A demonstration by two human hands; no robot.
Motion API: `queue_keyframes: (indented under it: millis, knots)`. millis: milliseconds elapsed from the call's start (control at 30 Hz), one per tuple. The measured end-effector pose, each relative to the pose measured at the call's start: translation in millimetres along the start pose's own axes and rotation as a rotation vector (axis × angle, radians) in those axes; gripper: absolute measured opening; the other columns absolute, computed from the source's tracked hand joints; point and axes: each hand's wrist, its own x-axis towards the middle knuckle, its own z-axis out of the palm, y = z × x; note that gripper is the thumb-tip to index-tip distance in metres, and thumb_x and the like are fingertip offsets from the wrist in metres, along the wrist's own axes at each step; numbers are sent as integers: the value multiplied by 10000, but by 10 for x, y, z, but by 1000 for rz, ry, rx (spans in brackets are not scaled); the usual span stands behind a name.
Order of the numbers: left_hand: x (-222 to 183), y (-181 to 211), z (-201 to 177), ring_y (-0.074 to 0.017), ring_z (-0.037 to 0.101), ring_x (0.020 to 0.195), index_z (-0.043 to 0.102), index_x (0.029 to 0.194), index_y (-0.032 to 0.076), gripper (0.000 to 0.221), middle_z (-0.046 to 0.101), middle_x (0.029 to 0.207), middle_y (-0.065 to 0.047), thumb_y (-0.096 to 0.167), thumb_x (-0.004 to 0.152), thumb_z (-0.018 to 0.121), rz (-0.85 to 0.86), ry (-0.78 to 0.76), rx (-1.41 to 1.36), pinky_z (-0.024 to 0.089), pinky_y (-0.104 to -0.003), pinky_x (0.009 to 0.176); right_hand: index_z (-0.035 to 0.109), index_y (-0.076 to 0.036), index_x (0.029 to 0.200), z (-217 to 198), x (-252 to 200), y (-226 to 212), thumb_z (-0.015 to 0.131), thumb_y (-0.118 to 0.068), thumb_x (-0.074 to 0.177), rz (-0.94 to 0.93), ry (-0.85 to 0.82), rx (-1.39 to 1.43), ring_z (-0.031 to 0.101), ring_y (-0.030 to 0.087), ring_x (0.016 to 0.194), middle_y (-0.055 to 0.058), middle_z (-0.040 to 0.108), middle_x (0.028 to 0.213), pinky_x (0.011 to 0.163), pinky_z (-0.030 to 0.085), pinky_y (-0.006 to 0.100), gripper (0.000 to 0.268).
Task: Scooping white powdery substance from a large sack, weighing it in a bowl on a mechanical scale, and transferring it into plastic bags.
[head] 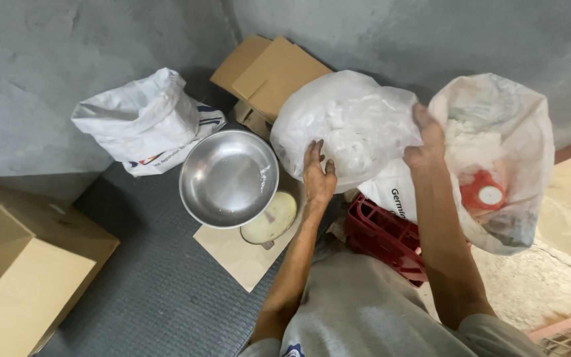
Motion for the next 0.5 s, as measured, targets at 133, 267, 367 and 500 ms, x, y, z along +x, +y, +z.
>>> queue_keyframes:
  millis: [133,267,367,500]
  knots:
    - [-163,383,-105,-383,601,1353,397,1583,101,726,383,1653,-251,42,903,644,65,69,-139,576,-433,1049,570,9,1349,81,13,100,579,-296,993,120,-279,212,623,307,1241,153,634,1362,1049,529,433,469]
    - [-43,451,-137,-528,452,1318,353,1526,50,953,300,1540,-348,65,705,835,395,17,145,498,-522,1013,534,16,1392,262,-69,183,598,-266,1017,143,-503,263,585,330,1273,199,562,1428,1085,519,466,474]
    - [149,-171,175,-477,583,1181,325,1541,71,970,414,1454,-326,107,716,833,231,-103,318,556,-491,940,453,-92,1429,437,-294,204,643,-194,957,-167,-563,-169,538,311,1277,166,428,1526,1051,489,467,519]
    - [311,-1228,725,-285,725,1012,615,1339,207,264,720,1229,-113,204,1097,722,139,-3,366,584,-375,930,643,-107,1346,366,-6,670,666,-105,930,-470,-616,-899,417,307,1464,113,363,1659,1171,451,448,416]
